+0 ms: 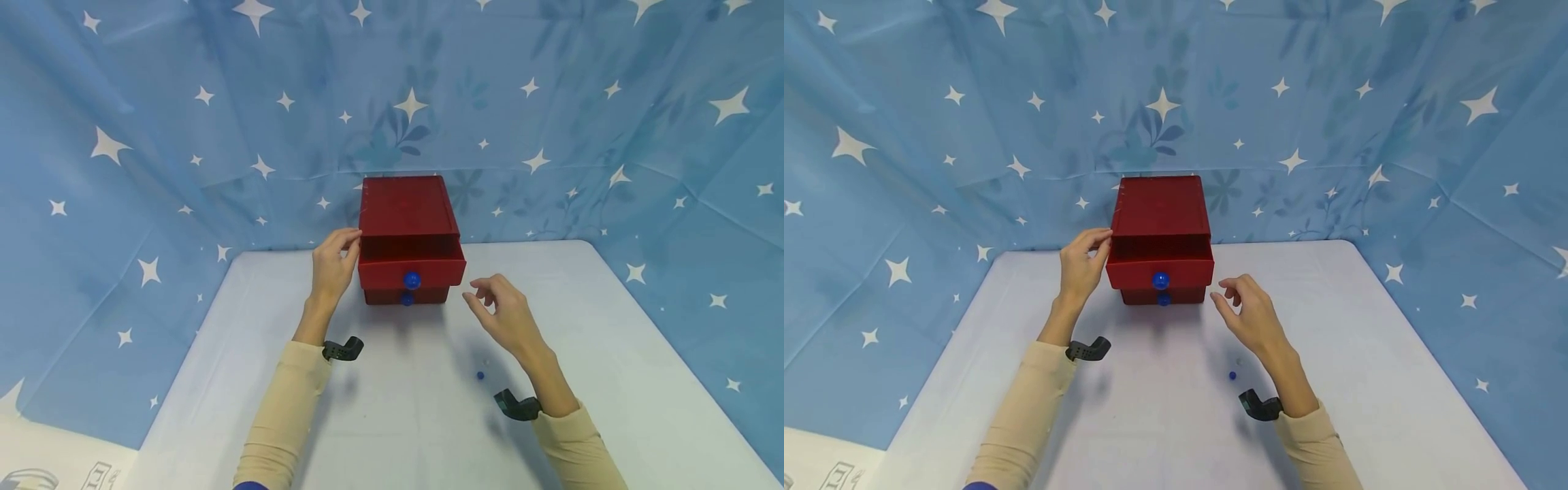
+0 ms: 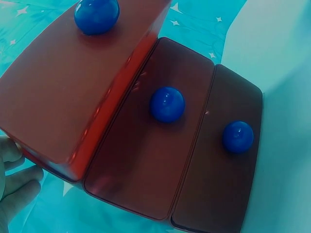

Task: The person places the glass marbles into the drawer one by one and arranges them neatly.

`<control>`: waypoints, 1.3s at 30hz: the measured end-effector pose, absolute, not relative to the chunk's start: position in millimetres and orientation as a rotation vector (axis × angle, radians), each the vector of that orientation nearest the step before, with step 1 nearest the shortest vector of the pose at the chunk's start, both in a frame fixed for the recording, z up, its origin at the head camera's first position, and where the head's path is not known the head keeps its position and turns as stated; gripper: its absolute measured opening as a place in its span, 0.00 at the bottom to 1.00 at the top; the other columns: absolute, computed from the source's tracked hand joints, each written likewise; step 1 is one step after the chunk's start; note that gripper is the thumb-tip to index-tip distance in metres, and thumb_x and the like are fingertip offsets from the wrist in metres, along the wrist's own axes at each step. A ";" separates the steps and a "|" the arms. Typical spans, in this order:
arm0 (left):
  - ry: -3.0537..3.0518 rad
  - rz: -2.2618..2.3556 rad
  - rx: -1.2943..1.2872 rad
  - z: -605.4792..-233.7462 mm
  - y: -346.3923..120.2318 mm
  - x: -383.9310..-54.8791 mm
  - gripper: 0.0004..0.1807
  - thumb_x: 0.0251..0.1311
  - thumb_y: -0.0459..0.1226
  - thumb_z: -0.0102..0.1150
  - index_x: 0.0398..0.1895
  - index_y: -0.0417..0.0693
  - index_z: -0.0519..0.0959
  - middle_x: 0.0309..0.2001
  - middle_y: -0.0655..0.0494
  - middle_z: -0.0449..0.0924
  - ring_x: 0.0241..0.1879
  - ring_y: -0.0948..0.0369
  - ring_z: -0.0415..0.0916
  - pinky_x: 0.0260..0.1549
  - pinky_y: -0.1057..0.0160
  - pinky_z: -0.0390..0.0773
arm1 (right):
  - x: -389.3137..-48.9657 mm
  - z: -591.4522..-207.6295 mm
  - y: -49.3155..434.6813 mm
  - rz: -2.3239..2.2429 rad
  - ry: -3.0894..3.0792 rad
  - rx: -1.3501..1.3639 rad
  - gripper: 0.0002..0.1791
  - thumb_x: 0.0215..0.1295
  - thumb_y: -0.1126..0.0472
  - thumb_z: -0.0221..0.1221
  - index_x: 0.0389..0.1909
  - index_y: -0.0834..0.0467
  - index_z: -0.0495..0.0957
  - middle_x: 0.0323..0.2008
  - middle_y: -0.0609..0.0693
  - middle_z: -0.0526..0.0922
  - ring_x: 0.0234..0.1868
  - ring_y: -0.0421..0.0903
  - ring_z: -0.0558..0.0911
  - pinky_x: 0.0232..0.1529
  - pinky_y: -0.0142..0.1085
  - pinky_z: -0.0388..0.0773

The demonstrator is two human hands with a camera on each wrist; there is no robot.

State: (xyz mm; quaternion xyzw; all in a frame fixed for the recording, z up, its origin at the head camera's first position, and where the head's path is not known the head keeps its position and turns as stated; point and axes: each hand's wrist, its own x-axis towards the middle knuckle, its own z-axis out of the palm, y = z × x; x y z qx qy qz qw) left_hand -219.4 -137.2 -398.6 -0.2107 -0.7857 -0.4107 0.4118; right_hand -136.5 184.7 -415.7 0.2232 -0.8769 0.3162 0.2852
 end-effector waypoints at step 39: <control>-1.986 -1.049 -0.521 -394.2 -136.5 -216.1 0.10 0.65 0.28 0.60 0.46 0.34 0.86 0.45 0.42 0.87 0.38 0.50 0.86 0.41 0.57 0.88 | -106.9 -480.3 205.0 0.861 -2.645 0.527 0.15 0.60 0.59 0.70 0.45 0.62 0.82 0.30 0.46 0.78 0.30 0.43 0.75 0.27 0.27 0.74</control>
